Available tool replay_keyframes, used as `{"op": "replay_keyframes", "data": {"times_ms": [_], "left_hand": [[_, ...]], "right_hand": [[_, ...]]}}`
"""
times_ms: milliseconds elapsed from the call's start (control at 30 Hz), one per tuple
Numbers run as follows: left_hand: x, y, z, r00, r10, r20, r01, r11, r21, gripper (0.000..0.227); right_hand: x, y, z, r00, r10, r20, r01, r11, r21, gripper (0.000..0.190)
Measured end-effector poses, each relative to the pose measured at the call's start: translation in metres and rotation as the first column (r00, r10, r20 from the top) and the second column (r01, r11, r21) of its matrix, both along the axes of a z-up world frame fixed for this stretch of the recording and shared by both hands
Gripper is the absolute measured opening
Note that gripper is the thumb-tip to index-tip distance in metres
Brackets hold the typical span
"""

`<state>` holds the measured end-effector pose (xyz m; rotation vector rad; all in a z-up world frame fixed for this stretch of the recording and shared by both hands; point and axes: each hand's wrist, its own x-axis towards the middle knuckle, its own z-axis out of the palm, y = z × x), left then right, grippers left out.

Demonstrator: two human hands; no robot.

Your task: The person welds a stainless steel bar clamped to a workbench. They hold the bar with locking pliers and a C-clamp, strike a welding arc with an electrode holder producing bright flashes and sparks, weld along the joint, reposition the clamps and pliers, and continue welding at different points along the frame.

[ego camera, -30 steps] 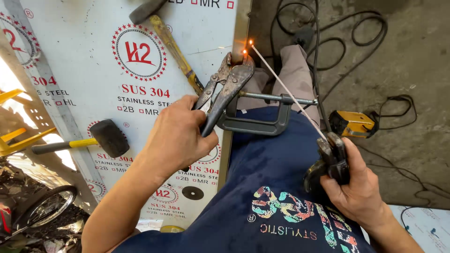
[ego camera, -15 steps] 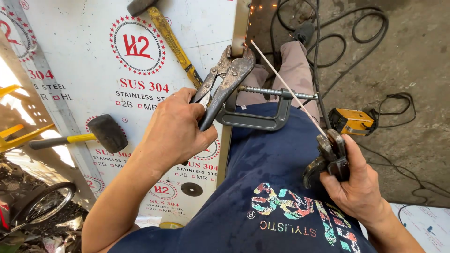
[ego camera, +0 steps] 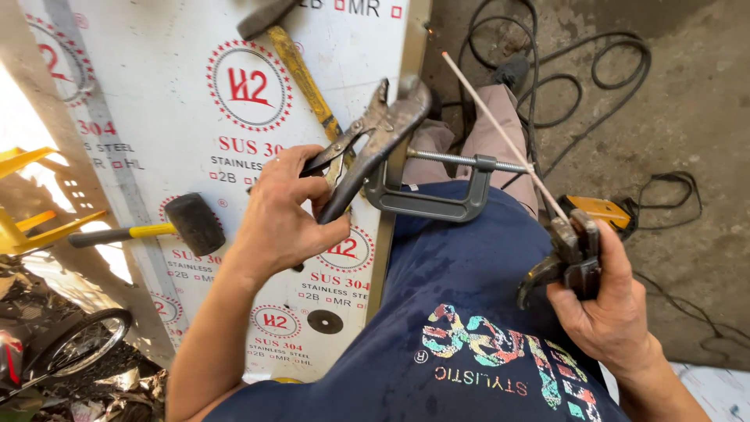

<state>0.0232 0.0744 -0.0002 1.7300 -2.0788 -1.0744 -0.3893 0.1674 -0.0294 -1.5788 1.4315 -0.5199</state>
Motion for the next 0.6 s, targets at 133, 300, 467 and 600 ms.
{"op": "replay_keyframes", "data": {"times_ms": [133, 300, 467, 600], "left_hand": [[0.015, 0.033, -0.063, 0.957, 0.285, -0.061, -0.290, 0.953, -0.089, 0.023], [0.052, 0.055, -0.144, 0.953, 0.300, 0.043, -0.284, 0.934, -0.218, 0.019], [0.071, 0.036, -0.143, 0.945, 0.137, 0.296, -0.154, 0.988, 0.033, 0.037], [0.092, -0.047, -0.137, 0.812, 0.215, 0.542, -0.308, 0.948, 0.084, 0.048]], "right_hand": [[0.005, -0.013, 0.002, 1.000, -0.007, 0.030, 0.008, 0.999, -0.037, 0.088], [0.010, -0.017, -0.004, 0.997, -0.072, -0.040, 0.074, 0.996, 0.040, 0.089], [0.015, -0.022, 0.002, 0.993, -0.118, -0.026, 0.119, 0.992, 0.037, 0.088], [0.022, -0.024, 0.005, 0.987, -0.159, -0.031, 0.159, 0.987, 0.025, 0.088]]}}
